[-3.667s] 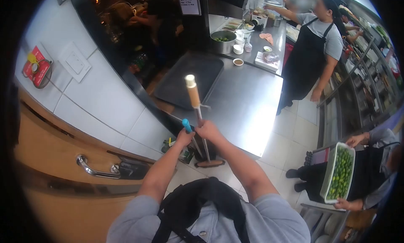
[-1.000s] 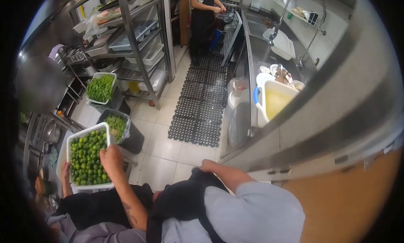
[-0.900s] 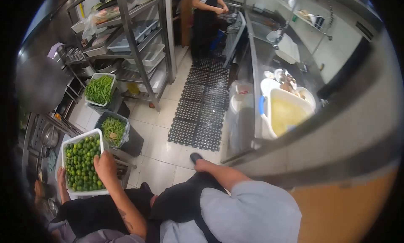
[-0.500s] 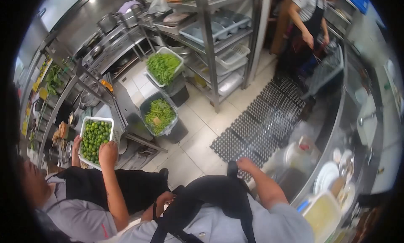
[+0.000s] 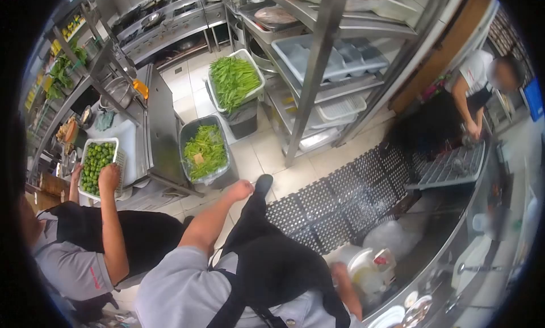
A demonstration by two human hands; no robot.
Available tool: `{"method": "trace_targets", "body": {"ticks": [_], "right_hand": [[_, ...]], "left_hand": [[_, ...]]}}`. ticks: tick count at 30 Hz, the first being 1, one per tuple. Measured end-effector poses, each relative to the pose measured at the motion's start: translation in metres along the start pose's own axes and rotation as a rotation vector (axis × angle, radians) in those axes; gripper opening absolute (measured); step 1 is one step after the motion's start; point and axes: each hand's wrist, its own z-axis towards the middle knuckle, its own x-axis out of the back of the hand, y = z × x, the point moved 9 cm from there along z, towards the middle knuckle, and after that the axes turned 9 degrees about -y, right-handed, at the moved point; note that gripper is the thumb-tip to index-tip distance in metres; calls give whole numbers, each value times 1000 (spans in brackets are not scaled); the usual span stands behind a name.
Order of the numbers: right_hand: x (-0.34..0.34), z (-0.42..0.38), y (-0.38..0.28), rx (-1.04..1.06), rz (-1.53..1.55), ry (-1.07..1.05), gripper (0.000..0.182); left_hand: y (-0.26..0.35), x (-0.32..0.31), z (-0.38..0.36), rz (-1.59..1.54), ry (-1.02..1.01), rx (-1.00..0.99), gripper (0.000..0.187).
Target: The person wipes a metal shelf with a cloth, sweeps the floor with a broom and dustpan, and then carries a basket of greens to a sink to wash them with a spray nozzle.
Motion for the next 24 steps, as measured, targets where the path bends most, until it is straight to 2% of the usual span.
{"method": "trace_targets", "body": {"ticks": [1,3,5,6,8,9,11,15,17,18,20,22,24], "right_hand": [[5,4,1,-199,345,-1,32],[28,16,-20,-363,576,35,31],[62,43,-43,-387,608,51,30],[79,58,-55,-392,619,64,30],[112,83,-79,-402,637,86,29],[130,95,-91,-404,636,92,29],[180,117,-117,-413,659,108,28],[247,166,-175,-395,693,140,27],[271,180,-197,-392,720,165,26],[282,187,-200,-391,727,165,26],[295,202,-213,-370,737,163,26],[299,215,-223,-289,758,129,27],[299,218,-216,-334,742,124,27]], "left_hand": [[-2,13,27,-76,31,-5,28],[0,48,88,-227,97,-13,25],[12,88,153,-393,224,-27,21],[20,107,178,-412,226,-31,21],[13,131,221,-845,252,50,17],[12,141,238,-873,244,68,17],[15,167,277,-1140,359,60,22],[-1,205,348,-1374,384,160,33],[-3,214,365,-1729,493,218,35],[2,218,382,-1735,487,232,35],[1,229,402,-1996,528,187,41],[-2,234,412,-2045,521,169,43],[0,235,417,-2160,459,134,46]]}}
